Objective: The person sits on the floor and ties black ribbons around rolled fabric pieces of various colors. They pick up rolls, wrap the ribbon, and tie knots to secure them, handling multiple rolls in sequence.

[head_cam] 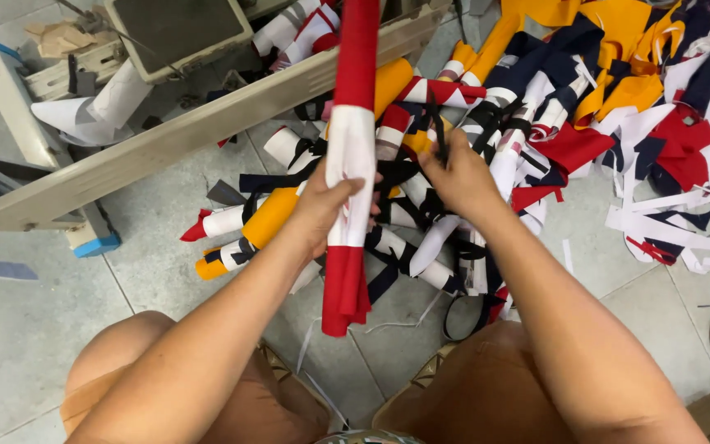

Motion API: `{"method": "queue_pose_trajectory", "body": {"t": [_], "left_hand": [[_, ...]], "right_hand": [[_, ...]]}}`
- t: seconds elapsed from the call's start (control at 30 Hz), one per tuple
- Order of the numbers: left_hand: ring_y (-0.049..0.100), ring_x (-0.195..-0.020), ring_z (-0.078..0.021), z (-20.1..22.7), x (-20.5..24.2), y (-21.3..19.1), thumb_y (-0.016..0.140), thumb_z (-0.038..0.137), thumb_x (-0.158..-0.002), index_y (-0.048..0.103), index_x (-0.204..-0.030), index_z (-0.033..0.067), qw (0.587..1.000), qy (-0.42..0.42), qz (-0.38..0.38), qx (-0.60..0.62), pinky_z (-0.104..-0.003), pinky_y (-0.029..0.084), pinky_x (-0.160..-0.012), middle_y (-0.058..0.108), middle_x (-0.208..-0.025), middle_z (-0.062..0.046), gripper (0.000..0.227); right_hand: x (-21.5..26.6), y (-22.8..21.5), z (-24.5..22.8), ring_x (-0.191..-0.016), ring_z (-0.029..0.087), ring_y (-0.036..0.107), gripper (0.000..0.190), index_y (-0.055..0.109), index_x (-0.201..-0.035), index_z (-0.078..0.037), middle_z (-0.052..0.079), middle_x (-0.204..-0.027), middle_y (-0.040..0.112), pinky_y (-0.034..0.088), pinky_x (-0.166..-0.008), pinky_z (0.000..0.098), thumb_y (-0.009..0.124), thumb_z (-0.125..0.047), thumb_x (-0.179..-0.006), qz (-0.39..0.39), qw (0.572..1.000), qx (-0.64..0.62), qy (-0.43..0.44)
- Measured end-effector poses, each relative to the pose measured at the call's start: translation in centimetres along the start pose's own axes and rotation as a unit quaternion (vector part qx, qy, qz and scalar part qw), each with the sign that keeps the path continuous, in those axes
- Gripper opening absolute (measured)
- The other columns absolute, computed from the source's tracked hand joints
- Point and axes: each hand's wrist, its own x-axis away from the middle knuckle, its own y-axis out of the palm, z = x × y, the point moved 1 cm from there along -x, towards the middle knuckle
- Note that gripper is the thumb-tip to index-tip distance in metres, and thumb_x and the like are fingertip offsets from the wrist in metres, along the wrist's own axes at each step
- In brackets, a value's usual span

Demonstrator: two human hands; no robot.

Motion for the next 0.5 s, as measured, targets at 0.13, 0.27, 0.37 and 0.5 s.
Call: {"method": "queue_pose_trajectory", "body": {"t": [0.13,0.27,0.37,0.5], "left_hand": [[0.078,-0.072,-0.0374,2.9,2.2,3.0,0.063,0.004,-0.097,0.033,-0.149,0.0002,0.997,0.040,-0.056,-0.022,-0.052,0.070,-0.058,0.071,-0.131,-0.030,0.061],[0.073,-0.101,-0.0442,2.4,2.1,3.6,0.070,0.019,-0.091,0.028,-0.169,0.0095,0.974,-0.019,-0.053,-0.218,-0.056,0.064,-0.084,0.067,-0.131,-0.031,0.089],[0.069,-0.128,-0.0443,2.6,1.8,3.2,0.075,0.035,-0.086,0.042,-0.164,0.0179,0.924,-0.012,-0.048,-0.379,-0.057,0.056,-0.107,0.067,-0.140,-0.027,0.086],[0.069,-0.126,-0.0458,2.8,1.1,1.5,0.075,0.043,-0.085,0.053,-0.151,0.0270,0.851,-0.025,-0.044,-0.522,-0.058,0.052,-0.112,0.073,-0.130,-0.020,0.072]], "right_hand": [[0.7,3.6,2.4,-0.115,0.052,0.073,0.039,0.075,-0.123,0.001,0.030,-0.114,0.075,0.057,-0.102,0.0586,0.063,-0.015,-0.090,-0.102,0.980,0.165,-0.051],[3.7,3.7,-2.1,-0.089,0.047,0.077,0.028,0.074,-0.107,0.000,0.023,-0.085,0.077,0.063,-0.080,0.0527,0.060,-0.023,-0.097,-0.111,0.980,0.119,-0.116],[4.8,1.0,-4.5,-0.087,0.043,0.078,0.037,0.071,-0.111,-0.001,0.020,-0.084,0.077,0.063,-0.078,0.0519,0.068,-0.035,-0.097,-0.078,0.976,0.154,-0.132],[6.9,-2.9,-7.3,-0.108,0.050,0.076,0.052,0.070,-0.132,-0.002,0.029,-0.106,0.080,0.059,-0.096,0.0577,0.068,-0.043,-0.098,-0.215,0.947,0.213,-0.110]]}}
